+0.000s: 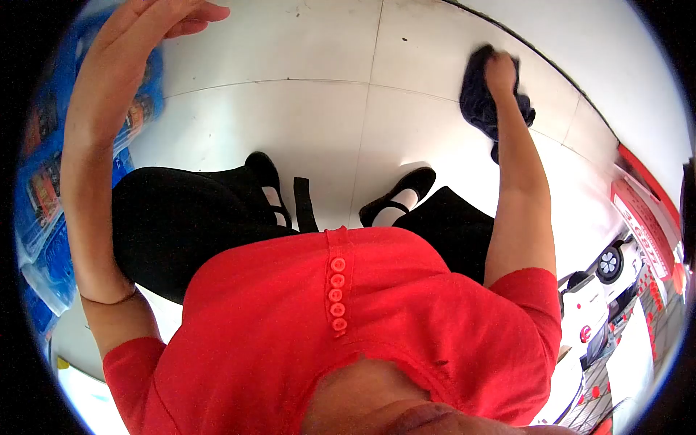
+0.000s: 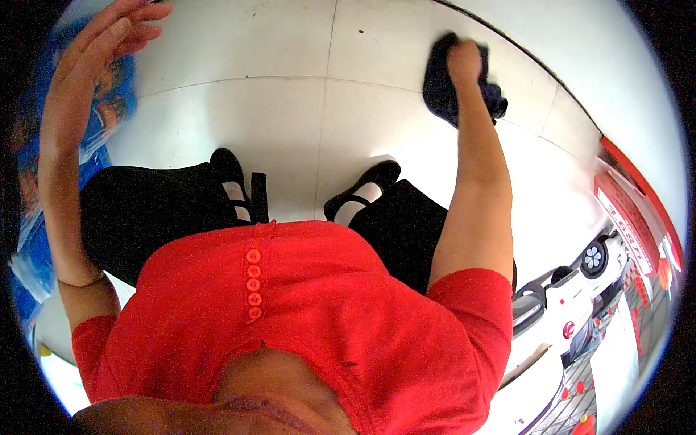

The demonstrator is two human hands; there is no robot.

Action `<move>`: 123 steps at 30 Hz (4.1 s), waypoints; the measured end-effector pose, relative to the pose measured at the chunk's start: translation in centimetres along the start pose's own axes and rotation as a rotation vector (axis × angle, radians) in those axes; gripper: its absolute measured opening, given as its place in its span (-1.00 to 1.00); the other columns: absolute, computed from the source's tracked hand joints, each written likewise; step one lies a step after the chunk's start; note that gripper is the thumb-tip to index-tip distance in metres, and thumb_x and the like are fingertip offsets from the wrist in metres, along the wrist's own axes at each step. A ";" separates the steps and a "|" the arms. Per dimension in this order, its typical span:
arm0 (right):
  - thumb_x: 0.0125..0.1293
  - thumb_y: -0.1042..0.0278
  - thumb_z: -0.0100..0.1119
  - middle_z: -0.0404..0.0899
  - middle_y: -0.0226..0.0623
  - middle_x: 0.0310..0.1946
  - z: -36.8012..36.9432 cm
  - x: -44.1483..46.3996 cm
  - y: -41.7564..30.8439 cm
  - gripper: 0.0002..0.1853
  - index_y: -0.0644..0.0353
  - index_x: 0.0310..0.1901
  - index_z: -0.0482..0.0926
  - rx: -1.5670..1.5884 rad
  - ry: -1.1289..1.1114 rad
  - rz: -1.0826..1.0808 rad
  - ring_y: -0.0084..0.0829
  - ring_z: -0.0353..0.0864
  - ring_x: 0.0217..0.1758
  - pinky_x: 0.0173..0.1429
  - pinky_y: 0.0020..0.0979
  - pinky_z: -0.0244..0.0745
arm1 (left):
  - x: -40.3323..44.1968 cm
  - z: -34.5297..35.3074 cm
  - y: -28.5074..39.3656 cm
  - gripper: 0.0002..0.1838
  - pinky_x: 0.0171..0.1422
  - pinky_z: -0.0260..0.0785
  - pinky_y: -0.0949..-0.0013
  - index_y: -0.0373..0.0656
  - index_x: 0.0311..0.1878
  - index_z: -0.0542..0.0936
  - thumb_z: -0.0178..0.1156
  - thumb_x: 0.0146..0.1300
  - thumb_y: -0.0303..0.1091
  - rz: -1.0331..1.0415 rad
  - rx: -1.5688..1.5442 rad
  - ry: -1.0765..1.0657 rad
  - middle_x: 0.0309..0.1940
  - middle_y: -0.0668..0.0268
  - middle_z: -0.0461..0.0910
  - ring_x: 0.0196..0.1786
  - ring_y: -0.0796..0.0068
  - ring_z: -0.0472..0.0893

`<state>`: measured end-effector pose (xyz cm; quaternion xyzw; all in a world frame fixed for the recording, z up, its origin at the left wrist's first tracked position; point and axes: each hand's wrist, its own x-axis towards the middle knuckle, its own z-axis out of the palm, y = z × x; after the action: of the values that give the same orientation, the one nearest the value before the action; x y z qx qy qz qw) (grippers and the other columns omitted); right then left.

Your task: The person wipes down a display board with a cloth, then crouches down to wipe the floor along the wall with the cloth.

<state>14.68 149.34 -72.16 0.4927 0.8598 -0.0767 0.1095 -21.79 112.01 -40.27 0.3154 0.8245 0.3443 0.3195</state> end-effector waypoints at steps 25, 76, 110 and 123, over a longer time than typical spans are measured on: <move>0.36 0.19 0.05 0.64 -0.02 -0.15 2.1 3.1 -17.1 -0.75 0.15 -0.14 0.63 0.243 0.289 -0.403 0.01 0.61 -0.03 0.03 -0.07 0.53 | 0.7 -0.2 0.7 -0.60 0.22 0.43 0.35 -0.38 0.27 0.45 -0.02 0.48 -0.36 0.016 -0.119 -0.198 0.02 0.11 0.58 0.07 0.37 0.57; 0.45 0.15 -0.08 0.49 -0.21 0.25 -0.5 -0.7 -12.9 -0.57 0.08 0.27 0.48 -0.067 0.335 -0.222 -0.17 0.46 0.29 0.36 -0.05 0.26 | -0.7 -2.5 0.3 -0.60 0.20 0.44 0.38 -0.36 0.30 0.43 -0.01 0.49 -0.36 0.021 -0.035 -0.191 0.01 0.11 0.58 0.06 0.38 0.56; 0.48 0.00 -0.12 0.24 -0.15 0.44 3.8 -6.3 -23.4 -0.39 0.19 0.42 0.27 0.061 0.331 -0.444 -0.20 0.20 0.49 0.48 0.04 0.02 | -1.5 -4.8 -1.3 -0.59 0.20 0.42 0.41 -0.35 0.29 0.45 0.02 0.49 -0.34 0.102 -0.303 -0.230 0.03 0.17 0.61 0.07 0.44 0.56; 0.49 -0.02 -0.21 0.23 -0.14 0.45 1.2 -2.5 -23.3 -0.39 0.21 0.42 0.28 0.031 0.113 -0.398 -0.16 0.23 0.48 0.50 0.10 -0.02 | -2.0 -4.7 -1.0 -0.59 0.19 0.43 0.41 -0.37 0.28 0.45 0.01 0.49 -0.33 0.190 -0.349 -0.239 0.02 0.15 0.61 0.05 0.44 0.56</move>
<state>-4.04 135.25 -72.07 0.3182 0.9438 -0.0822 0.0360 -24.34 108.28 -37.78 0.3703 0.6753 0.4705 0.4307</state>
